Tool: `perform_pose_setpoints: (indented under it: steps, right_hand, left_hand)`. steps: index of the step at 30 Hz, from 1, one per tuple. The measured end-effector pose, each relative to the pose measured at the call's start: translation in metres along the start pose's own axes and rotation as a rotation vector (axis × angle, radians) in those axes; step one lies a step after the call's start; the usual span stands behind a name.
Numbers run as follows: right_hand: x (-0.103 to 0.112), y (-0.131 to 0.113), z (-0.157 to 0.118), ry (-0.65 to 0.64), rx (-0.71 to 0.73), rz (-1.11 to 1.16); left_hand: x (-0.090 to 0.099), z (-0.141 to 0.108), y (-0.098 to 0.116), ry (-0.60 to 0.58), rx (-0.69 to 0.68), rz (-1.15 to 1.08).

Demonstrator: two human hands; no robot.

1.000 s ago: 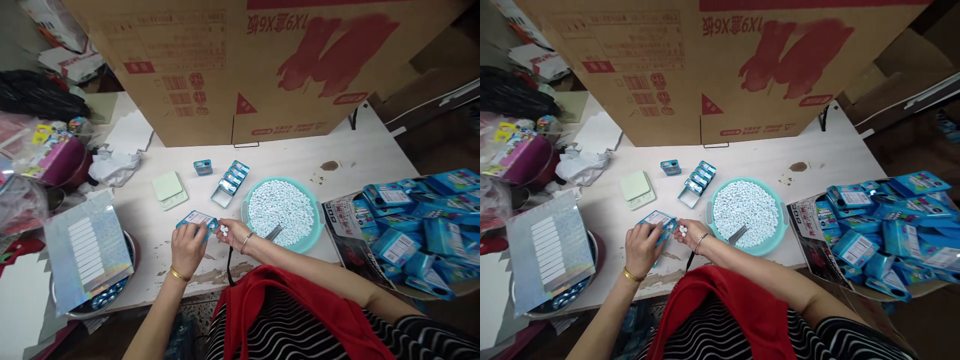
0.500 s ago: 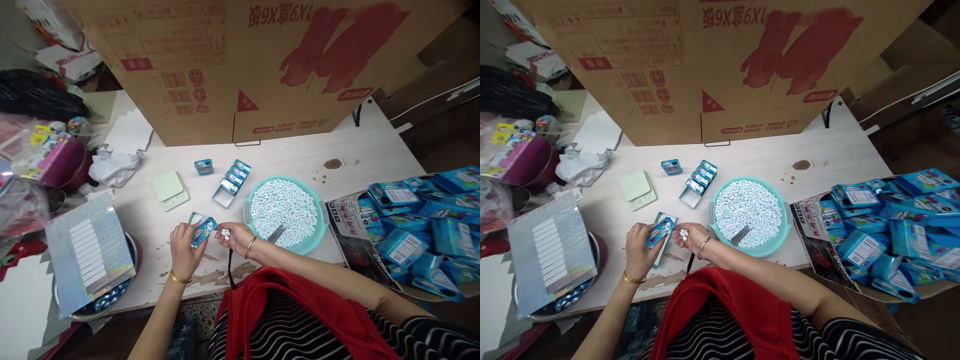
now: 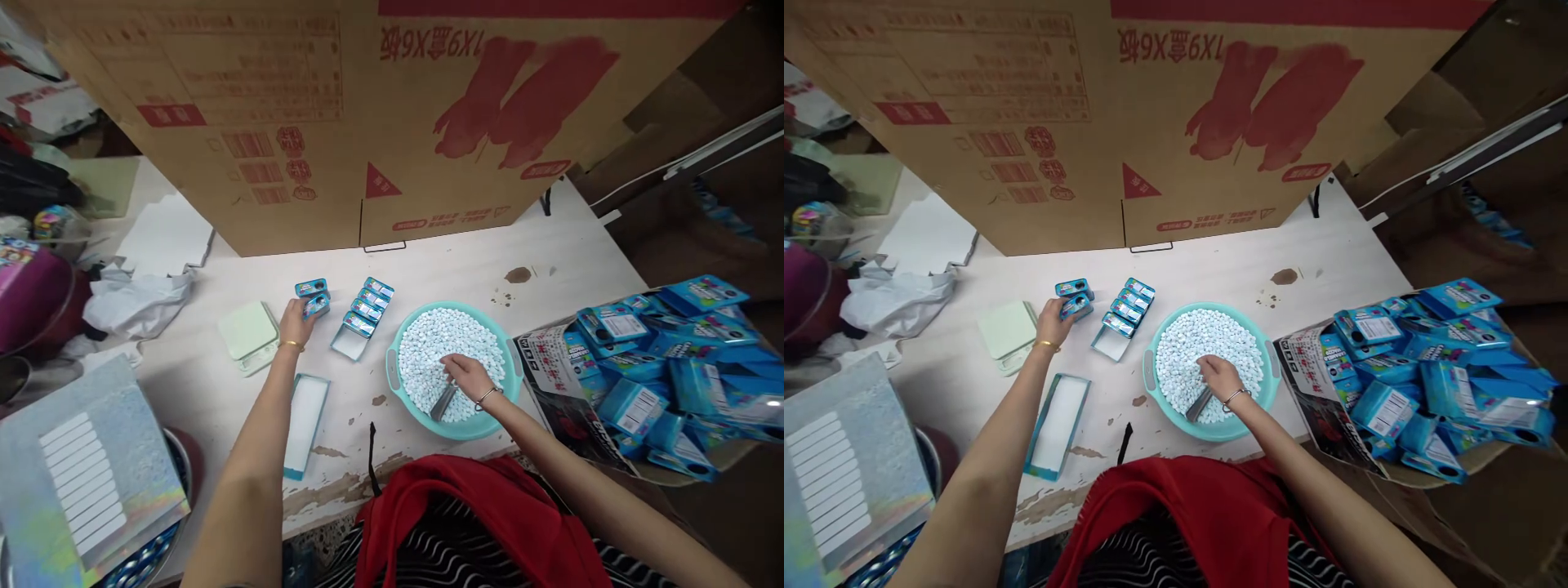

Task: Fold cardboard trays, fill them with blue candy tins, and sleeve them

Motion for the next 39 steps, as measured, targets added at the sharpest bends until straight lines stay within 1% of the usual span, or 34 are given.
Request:
perform_pose_setpoints:
  steps: [2,3,4,6,8,11,13,15,18,19,21,23,24,26,28,31,34,36,39]
  right_hand:
    - [0.008,0.008,0.002,0.081,0.138,-0.239]
    - [0.010,0.011,0.002,0.127,0.221,-0.346]
    - [0.010,0.011,0.001,0.165,0.310,-0.426]
    - [0.005,0.009,-0.003,0.198,0.482,-0.487]
    - [-0.006,0.003,-0.008,0.177,0.634,-0.457]
    - [-0.030,-0.013,-0.019,0.067,0.808,-0.383]
    - [-0.049,-0.023,-0.030,-0.031,0.900,-0.341]
    - [-0.066,-0.029,-0.043,-0.120,0.966,-0.316]
    - [-0.082,-0.028,-0.061,-0.208,1.014,-0.312]
    - [-0.084,-0.026,-0.066,-0.224,1.023,-0.317]
    - [-0.087,-0.019,-0.074,-0.243,1.034,-0.331]
    - [-0.086,-0.013,-0.079,-0.250,1.036,-0.345]
    - [-0.085,-0.011,-0.081,-0.254,1.035,-0.351]
    - [-0.084,-0.008,-0.084,-0.265,1.031,-0.364]
    - [-0.084,-0.007,-0.086,-0.274,1.020,-0.373]
    - [-0.083,-0.009,-0.089,-0.284,0.997,-0.375]
    - [-0.082,-0.010,-0.093,-0.303,0.969,-0.383]
    - [-0.081,-0.009,-0.094,-0.310,0.949,-0.383]
    - [-0.081,-0.007,-0.094,-0.314,0.932,-0.365]
  left_hand:
    - [-0.004,0.001,-0.001,0.000,0.003,-0.016]
    - [-0.003,-0.004,-0.003,0.019,0.006,-0.031]
    - [0.000,-0.014,-0.006,0.044,0.013,-0.054]
    - [0.009,-0.046,-0.015,0.088,0.081,-0.140]
    - [0.020,-0.093,-0.026,0.107,0.213,-0.214]
    - [0.035,-0.180,-0.041,0.158,0.408,-0.209]
    - [0.042,-0.237,-0.047,0.232,0.514,-0.180]
    - [0.047,-0.288,-0.051,0.324,0.629,-0.166]
    - [0.062,-0.349,-0.058,0.465,0.822,-0.120]
    - [0.070,-0.365,-0.061,0.506,0.890,-0.084]
    - [0.092,-0.392,-0.070,0.570,1.018,0.027]
    - [0.119,-0.410,-0.084,0.593,1.126,0.171]
    - [0.133,-0.416,-0.092,0.579,1.170,0.240]
    - [0.157,-0.421,-0.111,0.487,1.231,0.343]
    - [0.174,-0.419,-0.130,0.346,1.256,0.397]
    - [0.184,-0.410,-0.154,0.154,1.240,0.423]
    - [0.186,-0.404,-0.168,0.014,1.160,0.422]
    - [0.187,-0.403,-0.172,-0.039,1.077,0.420]
    - [0.189,-0.408,-0.171,-0.054,0.977,0.432]
Point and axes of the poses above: each hand's wrist, its own z-axis towards the middle knuckle, its own x-axis out of the back of the hand, y = z × x, the point moved 2 cm from there along z, towards the middle knuckle, and after that the axes turned 3 degrees about x, right-handed, at the moved point
